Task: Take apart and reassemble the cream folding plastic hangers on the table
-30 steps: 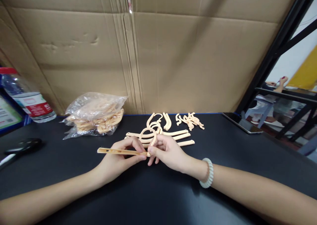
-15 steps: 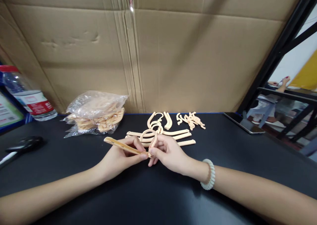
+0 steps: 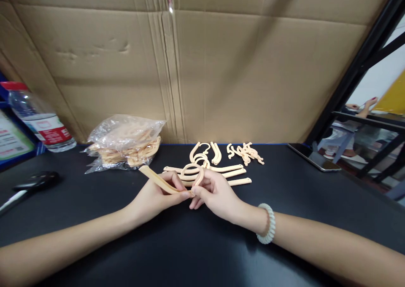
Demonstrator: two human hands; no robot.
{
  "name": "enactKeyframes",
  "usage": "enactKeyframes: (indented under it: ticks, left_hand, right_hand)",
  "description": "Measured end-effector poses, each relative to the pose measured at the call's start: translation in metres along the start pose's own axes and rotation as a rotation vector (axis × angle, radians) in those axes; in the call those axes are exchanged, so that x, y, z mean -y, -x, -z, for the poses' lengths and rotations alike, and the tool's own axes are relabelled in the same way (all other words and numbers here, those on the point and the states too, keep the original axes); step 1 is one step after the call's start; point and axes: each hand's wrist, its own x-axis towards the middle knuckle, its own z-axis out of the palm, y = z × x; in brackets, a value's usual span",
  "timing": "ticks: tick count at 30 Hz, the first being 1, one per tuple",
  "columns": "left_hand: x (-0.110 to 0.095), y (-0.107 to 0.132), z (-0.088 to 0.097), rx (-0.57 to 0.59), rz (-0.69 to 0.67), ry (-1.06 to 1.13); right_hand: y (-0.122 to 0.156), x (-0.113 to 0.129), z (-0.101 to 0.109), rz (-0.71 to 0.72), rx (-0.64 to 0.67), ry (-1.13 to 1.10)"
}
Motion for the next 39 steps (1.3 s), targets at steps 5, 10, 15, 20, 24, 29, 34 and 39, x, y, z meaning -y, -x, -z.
enactKeyframes:
  ticks: [5, 10, 15, 20, 24, 29, 34, 39]
  left_hand:
    - [0.001, -0.001, 0.001, -0.034, -0.031, 0.011]
    - [0.003, -0.001, 0.001, -0.031, 0.017, 0.128]
    - [0.001, -0.001, 0.001, 0.055, 0.001, 0.235]
    - [0.000, -0.001, 0.002, 0.079, 0.022, 0.246]
    - [-0.002, 0.000, 0.003, 0.023, 0.080, 0.300]
    - [-0.003, 0.000, 0.003, -0.033, 0.102, 0.297]
    - [0.000, 0.001, 0.004, -0.042, 0.139, 0.292]
    - [0.001, -0.001, 0.004, -0.030, 0.106, 0.299]
  right_hand:
    - [0.000, 0.002, 0.001, -0.016, 0.013, -0.032]
    - [-0.002, 0.002, 0.002, 0.084, -0.029, 0.012]
    - [-0.003, -0.002, 0.002, 0.116, -0.045, 0.036]
    - [-0.004, 0.004, 0.008, 0.113, -0.088, 0.075]
    - [-0.014, 0.017, 0.038, 0.300, -0.304, 0.423]
    - [-0.032, 0.016, 0.092, 0.470, -0.139, 1.113]
    - [-0.038, 0.004, 0.113, 0.426, 0.060, 1.205]
    - [-0.038, 0.005, 0.109, 0.404, 0.039, 1.238]
